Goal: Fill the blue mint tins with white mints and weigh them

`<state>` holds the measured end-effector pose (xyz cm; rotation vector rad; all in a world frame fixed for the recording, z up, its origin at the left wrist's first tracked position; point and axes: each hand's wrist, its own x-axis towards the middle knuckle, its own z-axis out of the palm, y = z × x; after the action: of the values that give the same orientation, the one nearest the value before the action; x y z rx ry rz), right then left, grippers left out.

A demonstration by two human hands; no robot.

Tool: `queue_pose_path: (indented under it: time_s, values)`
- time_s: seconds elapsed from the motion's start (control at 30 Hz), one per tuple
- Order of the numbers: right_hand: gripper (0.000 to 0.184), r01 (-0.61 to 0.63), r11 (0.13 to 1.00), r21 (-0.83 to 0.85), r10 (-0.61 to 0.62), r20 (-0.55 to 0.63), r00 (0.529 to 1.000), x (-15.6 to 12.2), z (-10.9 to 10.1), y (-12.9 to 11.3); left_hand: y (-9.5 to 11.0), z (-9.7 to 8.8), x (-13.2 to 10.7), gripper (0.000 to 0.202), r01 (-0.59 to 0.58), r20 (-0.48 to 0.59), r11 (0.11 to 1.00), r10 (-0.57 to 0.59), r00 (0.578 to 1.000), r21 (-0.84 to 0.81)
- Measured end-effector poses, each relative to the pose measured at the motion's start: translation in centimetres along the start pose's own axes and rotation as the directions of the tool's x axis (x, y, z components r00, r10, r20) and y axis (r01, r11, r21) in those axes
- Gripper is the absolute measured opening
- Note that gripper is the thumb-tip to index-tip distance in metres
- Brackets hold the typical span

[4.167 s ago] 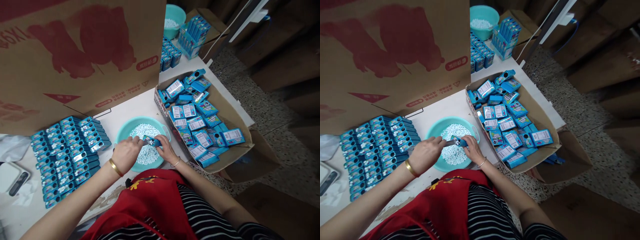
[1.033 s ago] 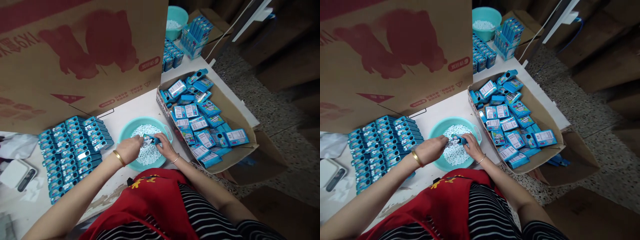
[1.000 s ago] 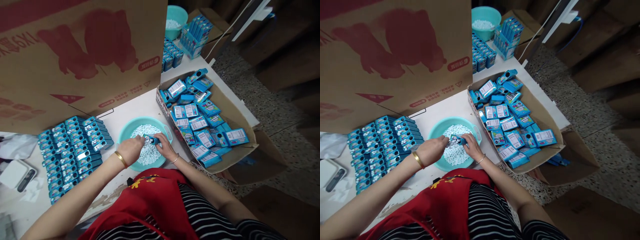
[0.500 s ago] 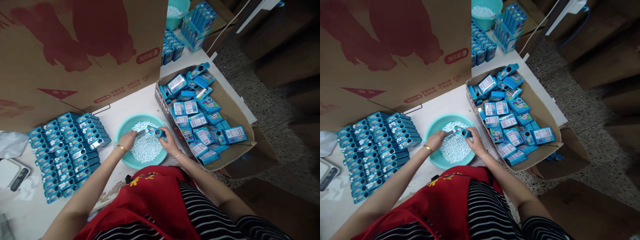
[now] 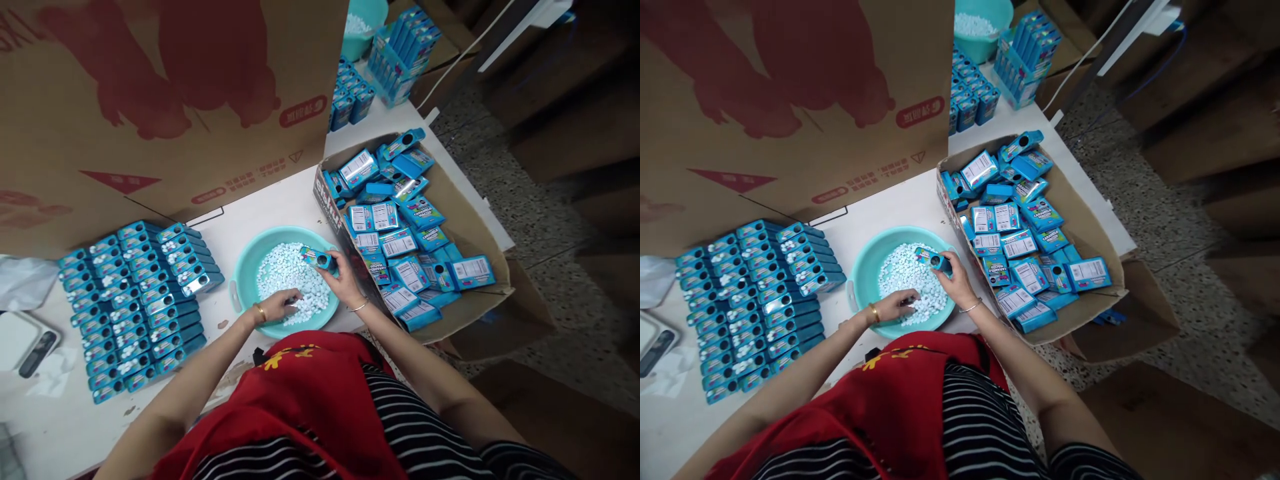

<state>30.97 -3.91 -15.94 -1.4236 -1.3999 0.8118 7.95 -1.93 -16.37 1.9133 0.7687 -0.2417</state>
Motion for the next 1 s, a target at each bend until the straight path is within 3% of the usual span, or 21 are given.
queue_pose_path:
  time_s: [0.23,0.3,0.4,0.57,0.67,0.73,0.8,0.87,1.0]
  values:
    - [0.030,0.024,1.000,0.010,-0.024,0.051,0.998,-0.4,0.3,-0.1,3.6,-6.6,-4.5,0.026,-0.069,-0.164,0.986,0.044,0.985,-0.154]
    - [0.032,0.072,0.997,0.012,-0.072,0.084,0.994,-0.5,0.5,-0.1,5.2,-8.6,-5.3,0.024,-0.050,-0.207,0.993,0.028,0.978,-0.104]
    - [0.039,0.133,0.991,-0.001,-0.132,0.117,0.984,-0.8,1.0,-0.1,7.8,-10.7,-5.3,0.022,0.067,-0.204,0.990,-0.040,0.978,0.125]
    - [0.045,0.212,0.977,-0.031,-0.204,0.160,0.966,-1.3,1.8,-0.3,13.2,-10.9,-3.8,0.026,0.293,-0.131,0.802,-0.264,0.955,0.521]
    - [0.046,0.214,0.977,-0.021,-0.207,0.171,0.963,-1.5,2.1,-0.3,16.4,-10.2,-3.6,0.032,0.358,-0.164,0.677,-0.335,0.928,0.642]
    - [0.045,0.206,0.978,-0.008,-0.202,0.161,0.966,-1.6,2.2,-0.2,17.5,-10.1,-4.0,0.033,0.360,-0.177,0.650,-0.332,0.927,0.669]
    - [0.045,0.191,0.982,-0.001,-0.188,0.142,0.972,-1.6,2.1,0.0,17.2,-10.5,-4.6,0.030,0.377,-0.208,0.654,-0.323,0.923,0.656]
    - [0.045,0.172,0.985,-0.003,-0.171,0.124,0.977,-1.5,1.9,0.2,15.2,-11.0,-5.1,0.025,0.426,-0.279,0.667,-0.323,0.904,0.611]
    - [0.041,0.126,0.992,-0.015,-0.125,0.076,0.989,-0.9,1.1,0.2,7.6,-10.1,-3.7,0.025,0.524,-0.390,0.714,-0.367,0.845,0.464]
